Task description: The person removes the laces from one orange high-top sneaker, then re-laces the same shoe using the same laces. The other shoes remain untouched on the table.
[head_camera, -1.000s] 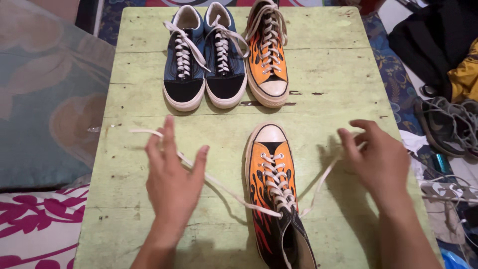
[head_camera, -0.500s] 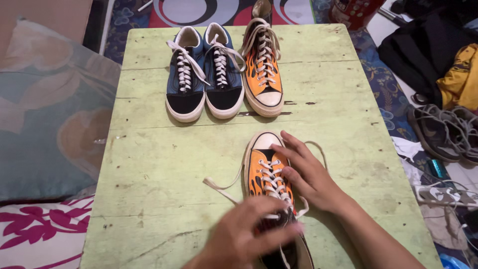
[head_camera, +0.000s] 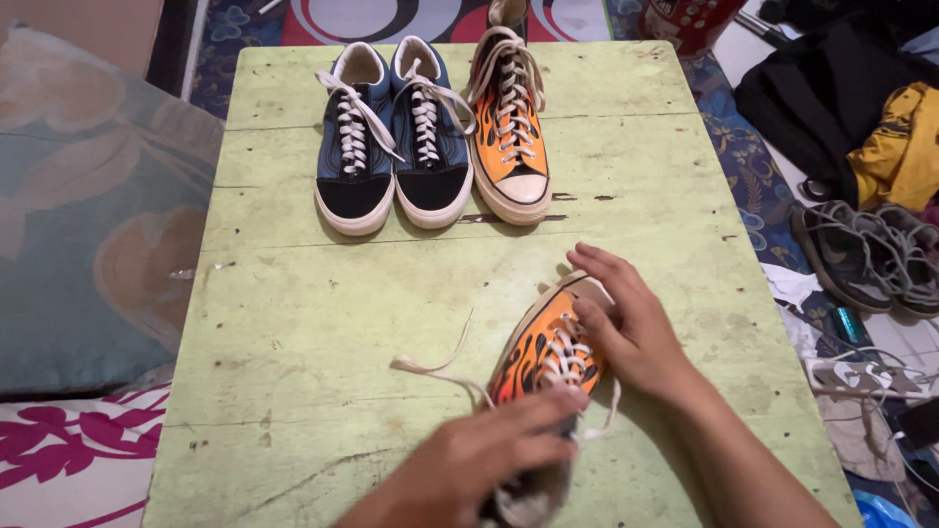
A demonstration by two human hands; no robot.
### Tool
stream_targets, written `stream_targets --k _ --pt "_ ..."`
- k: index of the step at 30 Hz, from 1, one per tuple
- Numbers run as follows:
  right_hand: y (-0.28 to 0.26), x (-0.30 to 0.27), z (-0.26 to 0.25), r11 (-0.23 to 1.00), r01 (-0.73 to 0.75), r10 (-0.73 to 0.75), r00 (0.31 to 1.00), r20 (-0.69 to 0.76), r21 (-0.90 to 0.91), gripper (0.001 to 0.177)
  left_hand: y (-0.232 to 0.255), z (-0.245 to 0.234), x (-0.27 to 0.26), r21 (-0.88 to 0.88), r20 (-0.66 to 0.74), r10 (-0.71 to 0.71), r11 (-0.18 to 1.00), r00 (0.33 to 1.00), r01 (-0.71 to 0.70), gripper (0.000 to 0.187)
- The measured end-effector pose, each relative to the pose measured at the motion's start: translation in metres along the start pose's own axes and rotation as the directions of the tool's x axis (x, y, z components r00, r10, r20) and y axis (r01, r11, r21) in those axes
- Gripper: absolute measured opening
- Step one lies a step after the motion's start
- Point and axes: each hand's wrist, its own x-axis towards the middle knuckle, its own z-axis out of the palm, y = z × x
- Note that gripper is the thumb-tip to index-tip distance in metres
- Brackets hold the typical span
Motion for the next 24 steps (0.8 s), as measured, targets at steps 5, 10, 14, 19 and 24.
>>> stream_targets --k 5,10,14,19,24 --pt "-0.011 0.006 -0.032 0.916 -0.064 0.058 0.998 -0.028 -0.397 0.035 -0.002 -0.04 -0.003 0.182 -0.339 -0.034 0.978 0.94 0.101 0.068" --pt "-0.031 0.005 -0.045 0.75 -0.315 0.467 0.875 0.129 -0.582 0.038 -0.034 -0.041 0.0 0.147 -0.661 -0.339 0.816 0.669 0.559 0.057" --pt "-0.047 -0.006 -0.035 0.813 -0.152 0.406 0.839 0.361 -0.562 0.041 -0.051 -0.016 0.008 0.0 -0.483 -0.513 0.81 0.709 0.586 0.049" --pt "-0.057 -0.013 -0.015 0.79 -0.027 0.379 0.806 0.454 -0.612 0.045 -0.044 -0.004 0.009 0.059 -0.423 -0.297 0.934 0.856 0.352 0.055" --pt "-0.043 -0.016 0.003 0.799 -0.191 0.32 0.938 0.135 -0.57 0.038 -0.042 0.001 0.006 0.116 -0.407 -0.366 0.888 0.837 0.444 0.025"
